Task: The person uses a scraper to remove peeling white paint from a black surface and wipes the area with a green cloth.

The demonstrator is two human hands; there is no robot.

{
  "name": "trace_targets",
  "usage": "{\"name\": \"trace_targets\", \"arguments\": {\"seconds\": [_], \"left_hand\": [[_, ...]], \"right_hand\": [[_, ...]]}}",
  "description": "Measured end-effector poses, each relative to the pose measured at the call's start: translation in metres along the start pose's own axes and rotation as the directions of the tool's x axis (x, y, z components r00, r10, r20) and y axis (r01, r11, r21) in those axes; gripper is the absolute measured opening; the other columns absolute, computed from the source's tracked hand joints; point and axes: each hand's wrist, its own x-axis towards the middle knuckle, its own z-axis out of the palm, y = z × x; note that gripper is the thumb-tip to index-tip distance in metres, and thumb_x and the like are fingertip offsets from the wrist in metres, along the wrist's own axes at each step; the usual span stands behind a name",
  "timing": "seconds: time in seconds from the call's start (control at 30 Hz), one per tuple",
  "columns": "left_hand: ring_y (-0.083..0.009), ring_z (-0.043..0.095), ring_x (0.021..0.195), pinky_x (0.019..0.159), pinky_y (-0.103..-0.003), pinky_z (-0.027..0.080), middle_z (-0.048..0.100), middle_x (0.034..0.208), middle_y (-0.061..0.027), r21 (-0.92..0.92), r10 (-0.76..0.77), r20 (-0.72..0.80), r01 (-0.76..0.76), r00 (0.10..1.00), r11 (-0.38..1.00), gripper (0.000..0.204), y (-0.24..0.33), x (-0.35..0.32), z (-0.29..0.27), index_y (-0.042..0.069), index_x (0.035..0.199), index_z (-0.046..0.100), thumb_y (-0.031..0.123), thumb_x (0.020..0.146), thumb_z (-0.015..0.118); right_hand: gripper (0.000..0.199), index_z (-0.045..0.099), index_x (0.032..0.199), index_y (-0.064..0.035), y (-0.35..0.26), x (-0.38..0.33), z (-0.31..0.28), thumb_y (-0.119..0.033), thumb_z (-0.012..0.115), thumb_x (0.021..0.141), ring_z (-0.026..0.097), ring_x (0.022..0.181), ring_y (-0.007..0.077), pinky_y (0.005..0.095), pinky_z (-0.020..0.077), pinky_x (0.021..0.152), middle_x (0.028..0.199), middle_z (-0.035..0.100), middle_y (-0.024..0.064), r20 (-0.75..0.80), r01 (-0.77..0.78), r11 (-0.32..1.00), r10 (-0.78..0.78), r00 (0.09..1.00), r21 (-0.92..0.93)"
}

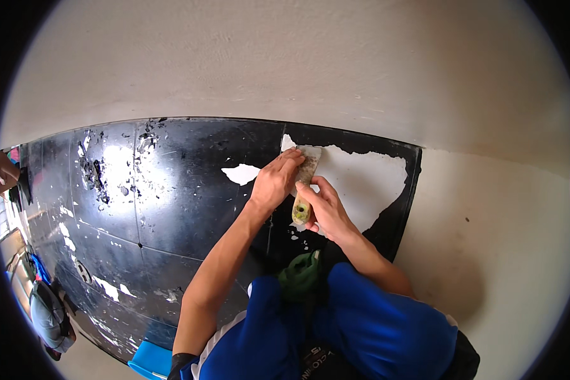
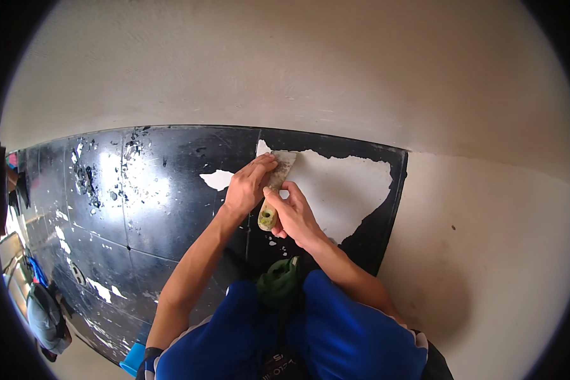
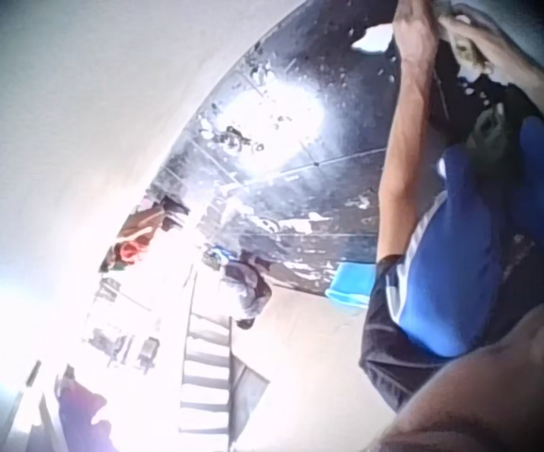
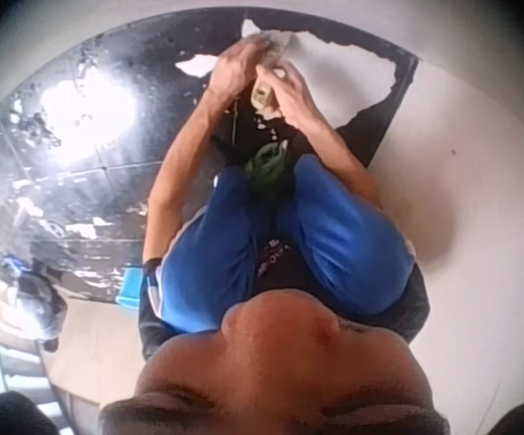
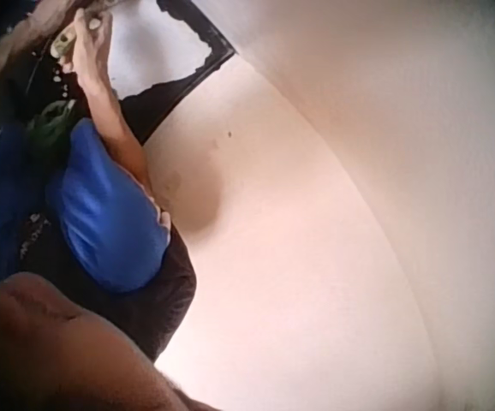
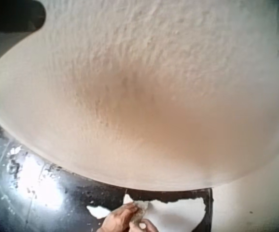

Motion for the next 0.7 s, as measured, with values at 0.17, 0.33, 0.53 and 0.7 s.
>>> {"name": "trace_targets", "arguments": {"seconds": [0.17, 0.33, 0.53, 0.7], "left_hand": [[-0.0333, 0.071, 0.123, 0.101, -0.041, 0.061, 0.074, 0.128, -0.0167, 0.006, -0.013, 0.004, 0.013, 1.000, 1.000, 0.030, 0.0029, -0.0003, 0.0016, 0.002, 0.116, 0.070, -0.004, 0.087, 0.072], [-0.0334, 0.071, 0.123, 0.102, -0.041, 0.061, 0.074, 0.127, -0.0172, 0.005, -0.016, 0.010, 0.016, 1.000, 1.000, 0.027, 0.0030, -0.0006, 0.0023, 0.001, 0.116, 0.070, -0.001, 0.089, 0.072], [-0.0342, 0.072, 0.123, 0.102, -0.042, 0.061, 0.075, 0.128, -0.0161, 0.013, 0.014, 0.008, -0.014, 1.000, 1.000, 0.033, 0.0007, 0.0003, 0.0024, 0.002, 0.117, 0.070, -0.006, 0.085, 0.073], [-0.0346, 0.071, 0.123, 0.102, -0.042, 0.061, 0.074, 0.129, -0.0168, 0.006, 0.015, 0.004, -0.016, 1.000, 1.000, 0.033, 0.0017, 0.0005, 0.0026, 0.001, 0.117, 0.070, -0.006, 0.085, 0.073]], "right_hand": [[0.049, 0.047, 0.126, 0.0023, -0.0004, -0.0010, -0.0031, -0.038, 0.066, 0.107, 0.053, 0.041, 0.0114, 0.0252, 0.0374, 0.034, 0.069, 0.062, 0.0072, -0.001, 0.002, 1.000, -0.002, 1.000, 0.011], [0.044, 0.049, 0.125, -0.0016, -0.0038, -0.0041, 0.0004, -0.038, 0.066, 0.107, 0.050, 0.041, 0.0103, 0.0247, 0.0342, 0.033, 0.070, 0.060, 0.0055, -0.028, -0.018, 0.999, 0.019, 0.999, 0.046], [0.039, 0.050, 0.123, -0.0052, -0.0060, -0.0033, 0.0037, -0.037, 0.066, 0.107, 0.048, 0.040, 0.0095, 0.0245, 0.0309, 0.033, 0.070, 0.059, 0.0038, -0.036, -0.015, 0.997, 0.017, 0.999, 0.071], [0.039, 0.051, 0.123, -0.0049, -0.0039, -0.0032, 0.0016, -0.037, 0.066, 0.107, 0.047, 0.040, 0.0097, 0.0245, 0.0304, 0.033, 0.069, 0.058, 0.0039, -0.022, -0.010, 0.998, 0.012, 1.000, 0.058]]}}
